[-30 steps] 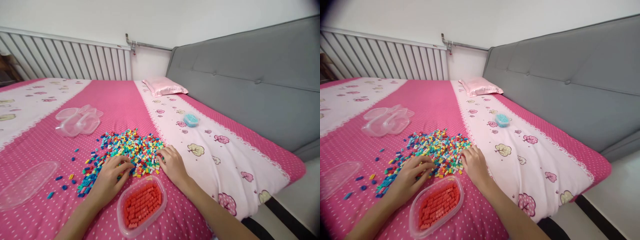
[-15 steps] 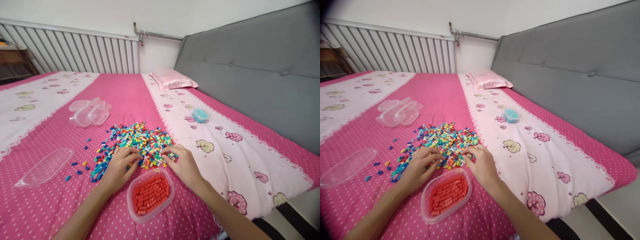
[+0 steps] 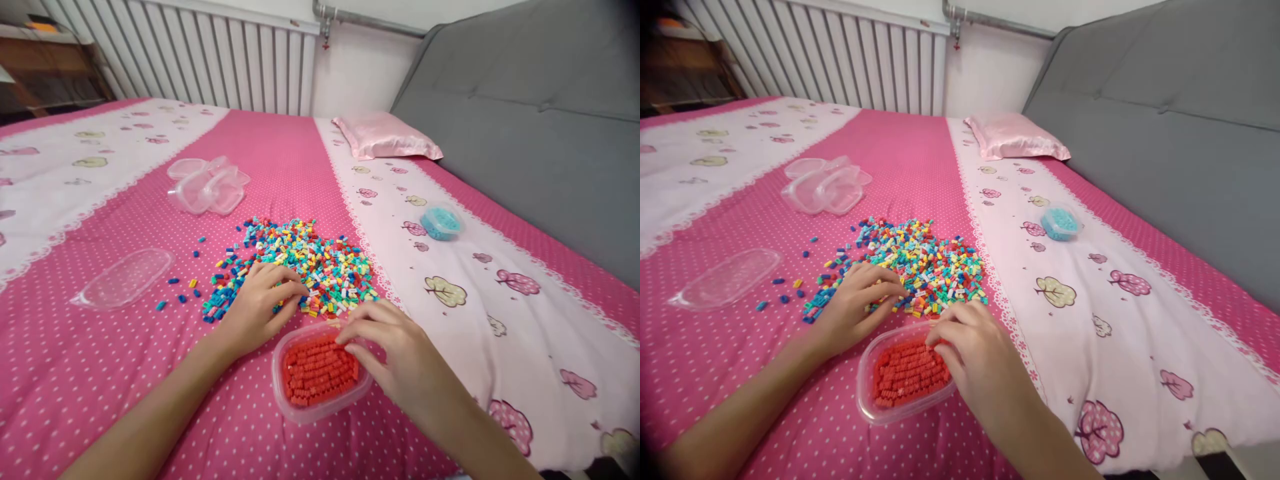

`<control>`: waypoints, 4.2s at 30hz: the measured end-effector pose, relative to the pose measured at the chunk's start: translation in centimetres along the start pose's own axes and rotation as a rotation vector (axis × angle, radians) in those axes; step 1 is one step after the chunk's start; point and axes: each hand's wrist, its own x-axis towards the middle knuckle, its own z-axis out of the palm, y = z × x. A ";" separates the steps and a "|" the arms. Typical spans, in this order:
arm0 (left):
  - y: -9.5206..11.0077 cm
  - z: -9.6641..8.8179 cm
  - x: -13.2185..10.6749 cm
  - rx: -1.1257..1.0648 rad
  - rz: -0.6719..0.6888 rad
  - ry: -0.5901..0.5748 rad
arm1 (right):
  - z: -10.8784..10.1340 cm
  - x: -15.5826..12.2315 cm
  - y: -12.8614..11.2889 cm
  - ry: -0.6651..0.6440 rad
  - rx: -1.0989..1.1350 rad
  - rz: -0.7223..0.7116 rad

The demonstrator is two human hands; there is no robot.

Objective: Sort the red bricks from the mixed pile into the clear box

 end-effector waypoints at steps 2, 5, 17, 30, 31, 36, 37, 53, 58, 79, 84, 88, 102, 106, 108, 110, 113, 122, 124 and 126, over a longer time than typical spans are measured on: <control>0.2 -0.1 0.0 -0.001 0.010 0.016 | 0.2 -0.3 0.0 0.000 -0.026 0.004; 0.5 -0.1 0.1 0.005 0.041 0.035 | 0.5 -0.7 0.0 0.006 -0.107 0.026; 0.6 0.0 0.1 -0.008 0.015 0.025 | 0.2 0.1 0.0 -0.066 -0.301 -0.147; 0.6 0.1 0.2 -0.024 0.085 0.097 | 1.4 0.0 -0.7 0.041 -0.338 -0.062; 0.6 0.1 0.2 -0.023 0.085 0.098 | 1.2 0.0 -0.8 0.021 -0.339 -0.064; 0.5 0.1 0.2 -0.025 0.086 0.098 | 1.1 -0.1 -0.8 0.079 -0.367 -0.095; 0.5 0.1 0.2 -0.027 0.087 0.096 | 1.0 -0.1 -0.8 0.061 -0.376 -0.090; 0.6 0.0 0.2 -0.032 0.091 0.100 | 0.7 0.0 -1.4 -0.040 -0.431 -0.064; 0.4 0.2 0.2 -0.028 0.090 0.102 | 1.1 -0.1 -0.7 0.034 -0.407 -0.092; 5.2 -1.7 -0.1 0.002 0.255 -0.363 | 0.1 -1.7 -1.1 0.018 -0.538 -0.071; 5.2 -1.8 0.0 0.006 0.262 -0.365 | 0.3 -1.8 -1.3 0.010 -0.566 -0.073; 5.3 -1.6 -0.1 0.043 0.273 -0.364 | 0.4 -1.8 -1.4 0.017 -0.603 -0.084; 5.3 -1.7 -0.1 0.058 0.283 -0.354 | -0.5 -1.5 -2.0 -0.060 -0.554 -0.137; 5.3 -1.7 -0.1 0.049 0.280 -0.368 | -1.1 -1.3 -2.2 -0.082 -0.547 -0.124; 5.2 -1.8 -0.2 0.051 0.278 -0.378 | -1.5 -1.3 -2.3 -0.089 -0.536 -0.115; 5.2 -1.8 -0.2 0.052 0.279 -0.381 | -1.8 -1.3 -2.4 -0.107 -0.523 -0.104; 5.2 -1.8 -0.2 0.050 0.279 -0.374 | -1.7 -1.3 -2.3 -0.106 -0.510 -0.110; 5.3 -1.9 -0.2 0.021 0.272 -0.362 | -1.5 -1.5 -2.3 -0.119 -0.553 -0.120; 5.3 -1.9 -0.2 0.033 0.274 -0.368 | -1.7 -1.5 -2.4 -0.130 -0.557 -0.129; 5.3 -1.8 -0.2 0.042 0.274 -0.369 | -1.7 -1.5 -2.5 -0.143 -0.564 -0.130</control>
